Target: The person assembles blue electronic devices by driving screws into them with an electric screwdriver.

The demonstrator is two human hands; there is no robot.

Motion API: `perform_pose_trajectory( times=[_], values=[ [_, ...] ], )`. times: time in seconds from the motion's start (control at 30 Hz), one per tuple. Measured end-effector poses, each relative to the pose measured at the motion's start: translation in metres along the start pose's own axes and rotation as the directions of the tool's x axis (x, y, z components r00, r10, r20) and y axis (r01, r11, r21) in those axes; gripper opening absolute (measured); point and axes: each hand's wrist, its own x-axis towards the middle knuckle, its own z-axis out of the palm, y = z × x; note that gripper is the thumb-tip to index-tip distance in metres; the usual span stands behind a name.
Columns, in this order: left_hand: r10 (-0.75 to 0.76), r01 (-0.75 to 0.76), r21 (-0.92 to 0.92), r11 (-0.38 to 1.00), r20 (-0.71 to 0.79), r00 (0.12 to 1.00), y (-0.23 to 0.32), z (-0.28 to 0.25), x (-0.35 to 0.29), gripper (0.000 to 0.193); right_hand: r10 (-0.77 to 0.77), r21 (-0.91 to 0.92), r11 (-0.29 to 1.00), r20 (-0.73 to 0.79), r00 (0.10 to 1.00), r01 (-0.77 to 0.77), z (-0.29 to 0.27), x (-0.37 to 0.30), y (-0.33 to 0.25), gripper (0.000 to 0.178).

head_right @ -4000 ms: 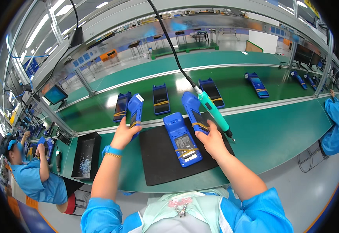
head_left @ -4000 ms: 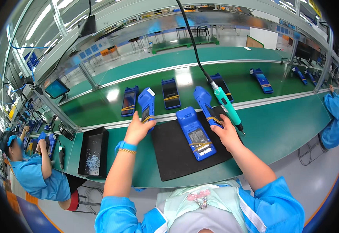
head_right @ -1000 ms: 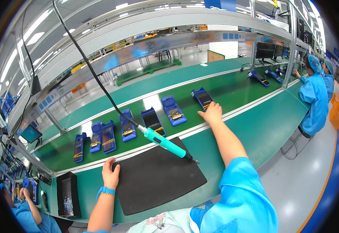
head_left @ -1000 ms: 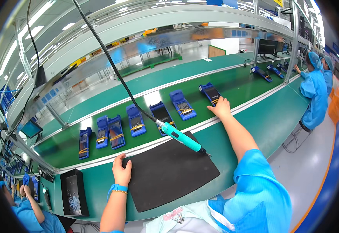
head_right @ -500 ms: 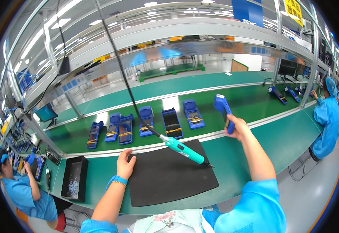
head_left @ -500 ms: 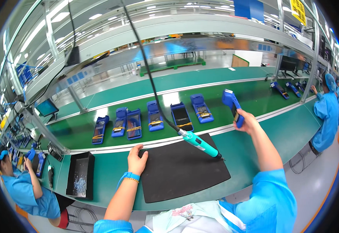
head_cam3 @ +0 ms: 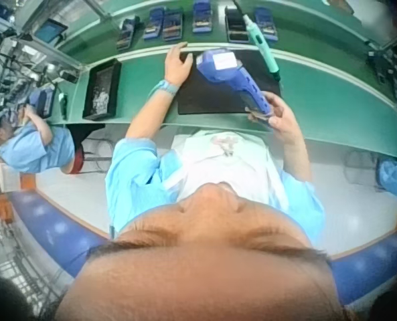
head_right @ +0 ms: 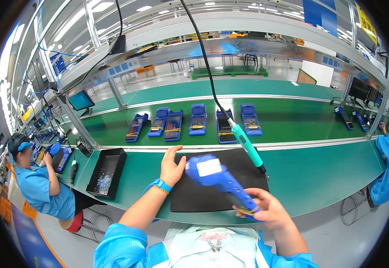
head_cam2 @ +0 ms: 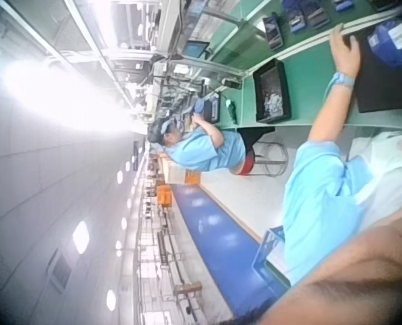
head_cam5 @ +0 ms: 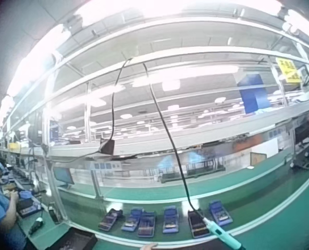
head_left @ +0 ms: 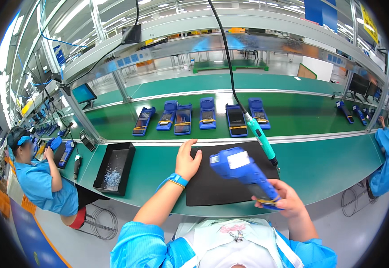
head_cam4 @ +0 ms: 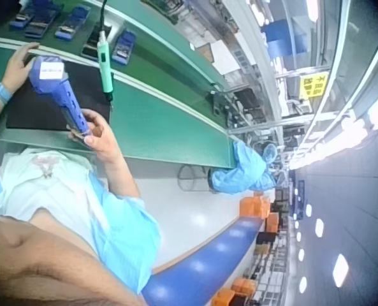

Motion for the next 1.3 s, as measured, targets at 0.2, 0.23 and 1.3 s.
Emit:
perform_pose_trajectory(
  times=[0.2,0.23,1.3],
  values=[
    [-0.508,0.325,-0.86,0.393,0.092,0.857,0.049,-0.009,-0.058,0.044,0.079,-0.138,0.986,-0.088,0.993,-0.091,0.011,0.042,0.043,0.076],
    [-0.503,0.351,-0.872,0.342,0.145,0.852,0.065,-0.008,-0.067,0.047,0.028,-0.204,0.978,-0.132,0.991,-0.055,0.013,0.049,0.054,0.073],
    [-0.402,0.12,0.656,0.745,0.298,0.866,0.102,-0.005,-0.011,0.085,-0.63,-0.646,0.75,-0.63,0.453,0.145,-0.187,-0.045,0.006,0.017]
  ],
)
